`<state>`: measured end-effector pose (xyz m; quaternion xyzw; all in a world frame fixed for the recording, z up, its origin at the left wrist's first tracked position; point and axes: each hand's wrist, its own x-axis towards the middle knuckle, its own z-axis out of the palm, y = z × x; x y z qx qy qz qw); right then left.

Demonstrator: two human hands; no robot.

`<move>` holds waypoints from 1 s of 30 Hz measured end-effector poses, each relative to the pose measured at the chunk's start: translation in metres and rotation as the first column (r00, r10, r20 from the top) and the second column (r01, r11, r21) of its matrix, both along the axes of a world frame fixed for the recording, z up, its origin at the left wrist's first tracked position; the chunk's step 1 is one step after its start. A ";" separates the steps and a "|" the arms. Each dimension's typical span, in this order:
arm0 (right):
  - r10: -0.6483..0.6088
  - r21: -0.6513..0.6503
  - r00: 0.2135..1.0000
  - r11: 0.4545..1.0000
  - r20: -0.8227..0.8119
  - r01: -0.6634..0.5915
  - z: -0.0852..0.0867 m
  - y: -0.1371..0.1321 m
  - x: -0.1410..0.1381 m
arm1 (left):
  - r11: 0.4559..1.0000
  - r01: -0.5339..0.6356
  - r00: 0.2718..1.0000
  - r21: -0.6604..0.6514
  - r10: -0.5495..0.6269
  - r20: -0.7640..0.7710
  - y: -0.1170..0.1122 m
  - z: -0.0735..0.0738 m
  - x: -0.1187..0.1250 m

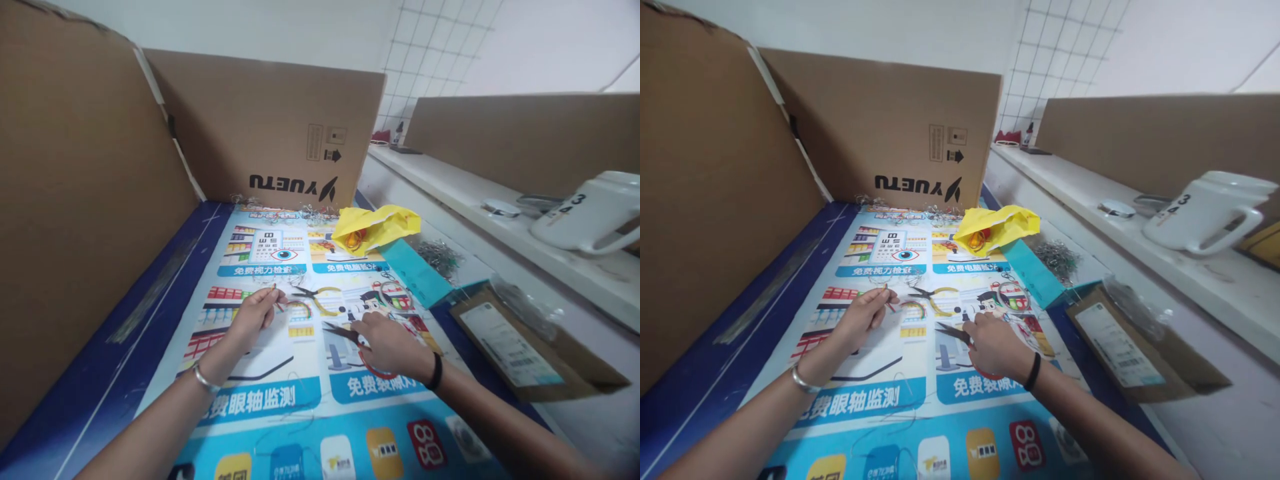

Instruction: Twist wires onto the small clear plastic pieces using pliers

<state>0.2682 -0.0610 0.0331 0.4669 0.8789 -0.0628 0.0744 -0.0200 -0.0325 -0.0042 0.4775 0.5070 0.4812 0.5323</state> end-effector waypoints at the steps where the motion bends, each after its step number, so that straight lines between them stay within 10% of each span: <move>1: -0.004 -0.009 1.000 1.000 0.002 0.004 0.000 -0.001 0.000 | 1.000 0.001 0.998 0.014 0.000 -0.059 0.001 -0.001 -0.001; 13: -0.015 0.080 0.988 0.996 -0.155 0.028 -0.007 0.002 0.008 | 0.960 0.182 0.863 0.212 -0.052 -0.502 0.000 -0.004 0.005; 20: -0.165 0.206 0.983 0.968 0.077 0.146 0.021 0.084 -0.018 | 0.903 0.376 0.628 0.206 -0.085 -0.773 -0.005 -0.001 0.025; 30: -0.165 0.133 0.972 0.981 0.166 0.143 -0.002 0.167 -0.039 | 0.915 0.375 0.485 0.150 -0.056 -0.873 0.008 -0.014 0.026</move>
